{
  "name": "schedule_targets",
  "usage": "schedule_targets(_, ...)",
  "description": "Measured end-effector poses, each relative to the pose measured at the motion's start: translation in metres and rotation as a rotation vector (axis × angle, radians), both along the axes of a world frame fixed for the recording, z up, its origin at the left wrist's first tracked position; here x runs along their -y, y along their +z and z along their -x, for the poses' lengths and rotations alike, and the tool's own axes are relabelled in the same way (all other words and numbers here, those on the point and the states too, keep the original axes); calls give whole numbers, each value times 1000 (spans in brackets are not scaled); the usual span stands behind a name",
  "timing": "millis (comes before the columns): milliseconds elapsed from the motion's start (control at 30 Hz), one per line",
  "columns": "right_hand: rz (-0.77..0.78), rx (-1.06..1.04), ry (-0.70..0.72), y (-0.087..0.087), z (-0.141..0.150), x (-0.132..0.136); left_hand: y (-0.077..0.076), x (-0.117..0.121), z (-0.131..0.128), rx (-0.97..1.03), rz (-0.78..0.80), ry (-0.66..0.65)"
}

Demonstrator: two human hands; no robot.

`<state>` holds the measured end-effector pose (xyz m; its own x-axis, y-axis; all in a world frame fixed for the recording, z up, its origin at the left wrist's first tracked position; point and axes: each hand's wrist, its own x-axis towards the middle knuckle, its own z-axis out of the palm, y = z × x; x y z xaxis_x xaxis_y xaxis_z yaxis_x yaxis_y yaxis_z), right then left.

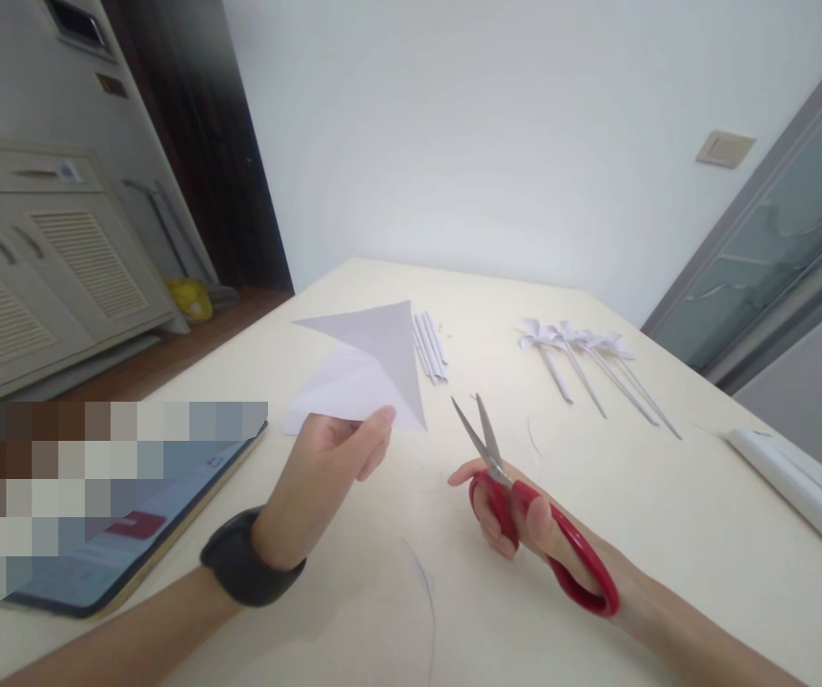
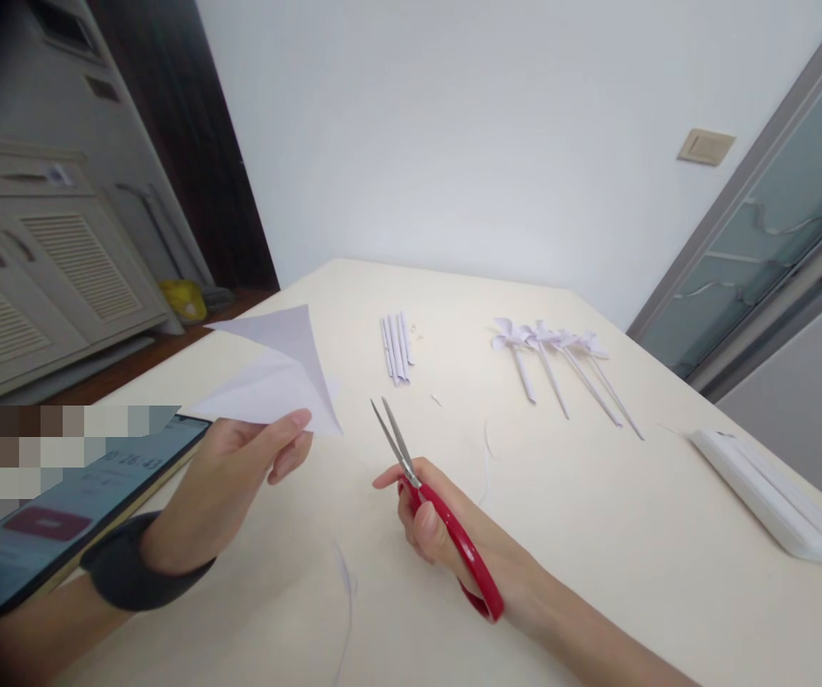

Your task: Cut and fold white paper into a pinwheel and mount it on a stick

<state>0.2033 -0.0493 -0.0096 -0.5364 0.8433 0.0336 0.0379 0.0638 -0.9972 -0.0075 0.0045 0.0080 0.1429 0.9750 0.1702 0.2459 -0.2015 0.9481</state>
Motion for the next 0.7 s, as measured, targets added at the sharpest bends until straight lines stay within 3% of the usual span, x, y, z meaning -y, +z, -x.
schedule_targets(233,-101,174,80,-1,5,2,-5,4,-1,-2,-15,-24)
schedule_targets(700,-20,210,53,-4,6,5,-8,17,-8,-111,86,-112)
